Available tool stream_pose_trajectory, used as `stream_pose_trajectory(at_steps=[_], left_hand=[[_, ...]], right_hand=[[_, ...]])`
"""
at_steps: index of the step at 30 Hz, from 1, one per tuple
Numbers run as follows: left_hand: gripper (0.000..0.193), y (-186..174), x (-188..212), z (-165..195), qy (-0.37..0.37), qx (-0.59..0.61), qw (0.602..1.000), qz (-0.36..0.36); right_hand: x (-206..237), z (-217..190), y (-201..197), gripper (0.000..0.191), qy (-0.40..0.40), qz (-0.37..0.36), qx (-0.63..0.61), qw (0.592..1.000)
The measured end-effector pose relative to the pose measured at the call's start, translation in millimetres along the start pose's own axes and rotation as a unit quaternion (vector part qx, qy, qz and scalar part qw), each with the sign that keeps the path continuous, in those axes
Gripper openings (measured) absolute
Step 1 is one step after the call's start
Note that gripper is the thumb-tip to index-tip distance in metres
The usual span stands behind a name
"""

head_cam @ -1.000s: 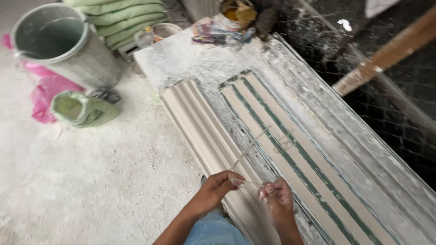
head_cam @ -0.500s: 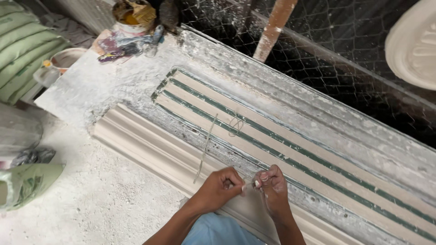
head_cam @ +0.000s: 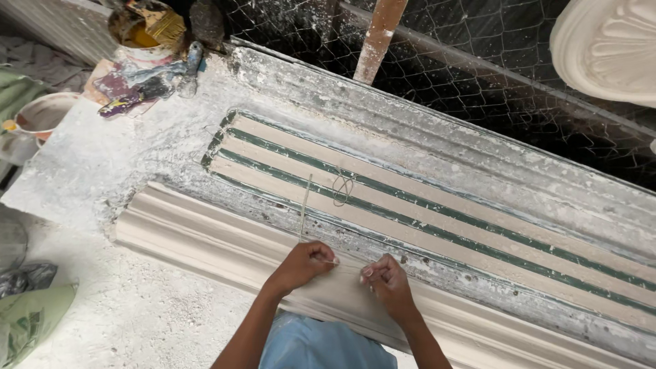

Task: The person ties green string around a long white plaster molding on a workbench, then lifts and hangs the molding on a wire rack with other similar items. The person then picks up a small brush and wipes the surface of the molding.

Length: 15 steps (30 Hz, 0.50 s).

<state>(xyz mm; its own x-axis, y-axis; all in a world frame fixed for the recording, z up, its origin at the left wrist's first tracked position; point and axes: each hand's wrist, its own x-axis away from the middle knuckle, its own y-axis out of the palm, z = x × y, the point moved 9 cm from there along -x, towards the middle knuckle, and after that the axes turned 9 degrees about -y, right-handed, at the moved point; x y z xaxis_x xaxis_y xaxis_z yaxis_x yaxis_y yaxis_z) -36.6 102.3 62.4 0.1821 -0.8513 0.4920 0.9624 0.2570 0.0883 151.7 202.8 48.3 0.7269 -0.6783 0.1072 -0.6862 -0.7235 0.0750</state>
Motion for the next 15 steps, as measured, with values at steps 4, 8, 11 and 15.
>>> stream_pose_trajectory(at_steps=[4, 8, 11, 15], left_hand=[[0.019, 3.7, 4.9, -0.1, -0.022, 0.055, 0.987, -0.152], [0.027, -4.1, -34.7, 6.9, -0.021, 0.066, 0.980, -0.185], [0.027, -31.5, -96.9, 18.6, -0.005, 0.060, 0.993, -0.101], [0.029, -62.8, -156.9, 23.2, 0.039, 0.120, 0.992, 0.028]], right_hand=[[-10.7, 21.0, -22.3, 0.010, 0.026, 0.067, -0.016, 0.997], [-17.3, 7.5, -23.2, 0.011, -0.011, 0.079, -0.033, 0.996], [-14.7, 4.9, -27.5, 0.024, 0.010, 0.119, 0.031, 0.992], [0.6, 28.4, -35.7, 0.032, 0.065, 0.180, 0.039, 0.981]])
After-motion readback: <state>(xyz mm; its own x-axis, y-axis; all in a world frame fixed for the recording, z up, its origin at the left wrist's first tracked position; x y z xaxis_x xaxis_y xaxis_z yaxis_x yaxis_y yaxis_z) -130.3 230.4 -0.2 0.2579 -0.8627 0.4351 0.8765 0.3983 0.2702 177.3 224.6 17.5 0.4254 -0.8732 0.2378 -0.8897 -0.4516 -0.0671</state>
